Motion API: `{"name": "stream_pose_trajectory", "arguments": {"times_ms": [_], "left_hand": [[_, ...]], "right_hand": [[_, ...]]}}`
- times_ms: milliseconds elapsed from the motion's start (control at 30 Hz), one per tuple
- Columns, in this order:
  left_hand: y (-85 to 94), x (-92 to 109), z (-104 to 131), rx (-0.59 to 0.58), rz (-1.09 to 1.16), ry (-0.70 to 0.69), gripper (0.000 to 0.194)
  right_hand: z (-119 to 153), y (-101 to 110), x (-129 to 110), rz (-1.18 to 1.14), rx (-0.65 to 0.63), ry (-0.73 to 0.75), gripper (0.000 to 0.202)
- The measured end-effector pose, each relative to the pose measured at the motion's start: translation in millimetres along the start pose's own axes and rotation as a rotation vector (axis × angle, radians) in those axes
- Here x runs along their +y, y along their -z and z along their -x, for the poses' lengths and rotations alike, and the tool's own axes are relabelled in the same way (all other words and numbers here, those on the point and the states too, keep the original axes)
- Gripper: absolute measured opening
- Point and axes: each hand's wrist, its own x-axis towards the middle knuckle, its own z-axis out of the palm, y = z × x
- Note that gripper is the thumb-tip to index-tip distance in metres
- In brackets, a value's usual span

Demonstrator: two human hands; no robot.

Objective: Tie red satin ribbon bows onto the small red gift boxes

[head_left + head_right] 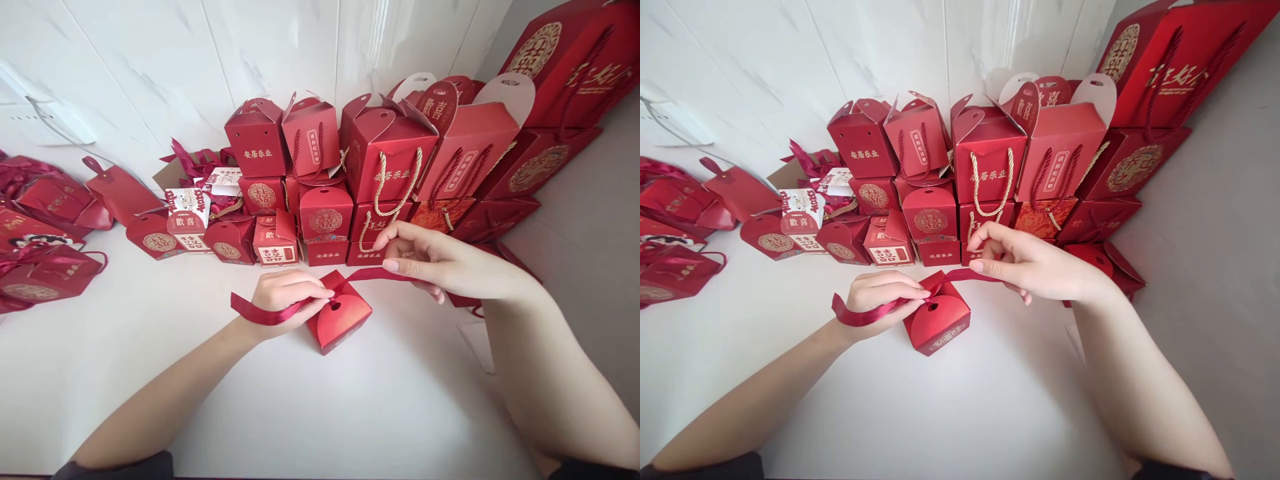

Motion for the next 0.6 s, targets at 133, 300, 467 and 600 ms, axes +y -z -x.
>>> {"name": "stream_pose_trajectory", "arguments": {"times_ms": [133, 300, 467, 600], "left_hand": [[0.5, 0.5, -0.7, -0.006, -0.010, -0.016, 0.013], [-0.8, 0.0, 0.8, 0.006, -0.091, -0.107, 0.016], [-3.1, 1.1, -0.4, 0.025, -0.156, -0.175, 0.014], [-3.0, 0.4, -1.1, 0.037, -0.137, -0.139, 0.013]], "right_hand": [[-4.5, 1.0, 5.3, 0.309, -0.120, -0.067, 0.035], [-30.3, -26.7, 11.0, 0.369, -0.032, 0.168, 0.041], [-44.1, -45.4, 17.8, 0.193, -0.101, 0.222, 0.046], [-45.3, -46.1, 22.0, 0.084, -0.136, 0.185, 0.036]]}}
